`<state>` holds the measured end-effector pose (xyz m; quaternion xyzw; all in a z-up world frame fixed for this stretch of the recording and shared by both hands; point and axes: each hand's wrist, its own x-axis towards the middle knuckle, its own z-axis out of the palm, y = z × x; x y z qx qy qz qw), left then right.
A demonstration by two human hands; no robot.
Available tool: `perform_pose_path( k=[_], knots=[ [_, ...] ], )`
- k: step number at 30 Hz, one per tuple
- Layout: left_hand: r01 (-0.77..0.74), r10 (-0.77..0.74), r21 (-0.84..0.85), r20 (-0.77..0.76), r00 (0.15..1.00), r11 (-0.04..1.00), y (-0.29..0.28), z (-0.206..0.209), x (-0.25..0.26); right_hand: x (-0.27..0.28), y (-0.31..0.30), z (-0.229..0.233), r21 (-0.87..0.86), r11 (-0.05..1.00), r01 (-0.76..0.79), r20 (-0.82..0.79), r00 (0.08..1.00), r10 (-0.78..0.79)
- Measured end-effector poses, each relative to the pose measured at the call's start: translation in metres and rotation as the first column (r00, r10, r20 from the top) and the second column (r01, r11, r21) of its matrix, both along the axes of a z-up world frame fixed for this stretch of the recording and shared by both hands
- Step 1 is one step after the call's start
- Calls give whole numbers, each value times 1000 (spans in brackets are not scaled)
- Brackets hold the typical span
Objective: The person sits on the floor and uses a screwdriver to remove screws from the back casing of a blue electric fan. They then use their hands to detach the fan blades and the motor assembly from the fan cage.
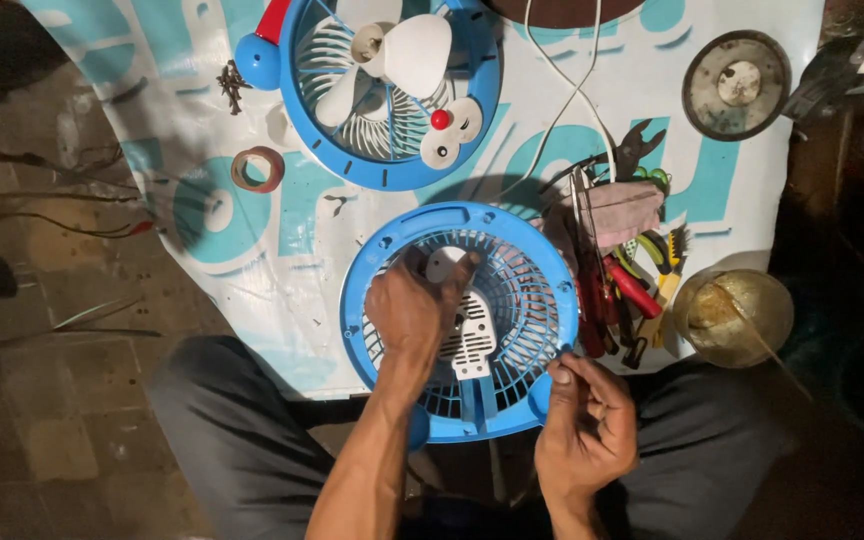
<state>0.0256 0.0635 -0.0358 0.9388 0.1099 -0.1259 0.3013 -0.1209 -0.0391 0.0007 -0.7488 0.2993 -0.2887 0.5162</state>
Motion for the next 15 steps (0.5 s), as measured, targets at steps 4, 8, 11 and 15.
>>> perform_pose_path(
  k=[4, 8, 11, 15],
  knots=[
    [31, -37, 64, 108, 993, 997, -1, -7, -4, 1, 2, -4, -38, 999, 5, -20, 1000, -6],
    [31, -36, 51, 102, 994, 998, -2, -5, -4, 2, 2, -5, -88, 996, -5, -39, 999, 2],
    [38, -40, 39, 58, 997, 999, -4, -2, -4, 1, 1, -6, -132, 990, -40, -53, 998, 33],
    [35, -36, 56, 22, 999, 998, -4, -3, -4, -1, -1, -4, -220, 969, -116, -112, 989, 93]
  ],
)
